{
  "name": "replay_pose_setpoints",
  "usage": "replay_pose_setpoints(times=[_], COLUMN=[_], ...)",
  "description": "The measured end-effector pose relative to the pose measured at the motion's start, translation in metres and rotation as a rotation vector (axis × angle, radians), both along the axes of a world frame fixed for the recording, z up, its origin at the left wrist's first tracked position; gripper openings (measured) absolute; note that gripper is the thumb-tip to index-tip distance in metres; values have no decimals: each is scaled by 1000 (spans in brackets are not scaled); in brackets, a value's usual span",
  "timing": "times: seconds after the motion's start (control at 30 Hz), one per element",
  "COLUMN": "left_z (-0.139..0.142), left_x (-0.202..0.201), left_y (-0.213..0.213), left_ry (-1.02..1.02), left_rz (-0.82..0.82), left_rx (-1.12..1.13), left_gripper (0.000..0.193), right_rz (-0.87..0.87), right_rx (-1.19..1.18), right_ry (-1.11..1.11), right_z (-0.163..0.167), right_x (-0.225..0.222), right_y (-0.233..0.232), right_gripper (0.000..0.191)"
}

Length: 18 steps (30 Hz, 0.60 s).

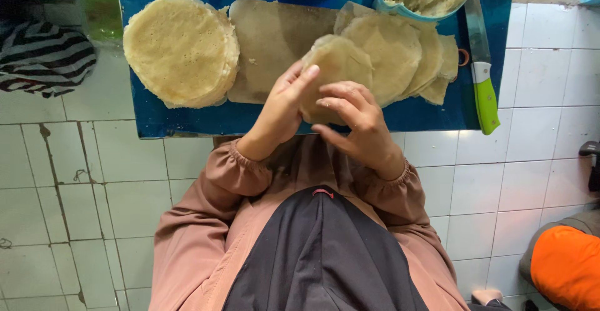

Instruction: The person sits on the floor and peels thin layers off round layered cakes by hand, one cake at a time, placing the separated thin sheets on the table and the torn scraps in a bowl. They stack the peeled cakes and reach for a new one to continue peeling.

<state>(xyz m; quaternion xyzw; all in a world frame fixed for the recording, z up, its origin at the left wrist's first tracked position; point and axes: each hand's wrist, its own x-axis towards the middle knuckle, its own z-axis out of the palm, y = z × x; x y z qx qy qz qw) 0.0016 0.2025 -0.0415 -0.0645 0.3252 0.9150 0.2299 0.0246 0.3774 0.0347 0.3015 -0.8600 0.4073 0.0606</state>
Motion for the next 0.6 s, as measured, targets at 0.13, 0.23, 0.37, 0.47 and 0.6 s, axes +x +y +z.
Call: replay_pose_setpoints(times=[0.13,0.23,0.37,0.47,0.6], left_z=[15,29,41,45,45], left_x=[-7,-10,-4,7,28], left_y=[-18,-29,-34,-28,-15], left_ry=[-109,-70,-91,79,418], left_rz=[-8,-57,-33,53,234], left_rx=[105,137,123,-169,-413], left_gripper=[40,40,46,60,66], right_rz=[-14,-111,-219,-193,-180], right_rx=[-42,-237,-755,-1002,-1206], right_ry=[42,-219,-620,-689,-820], right_z=[-10,-22,-39,-49,-52], right_x=[0,2,8,7,7], right_y=[-8,-8,-3,-2,-4], right_gripper=[27,14,5,9,12])
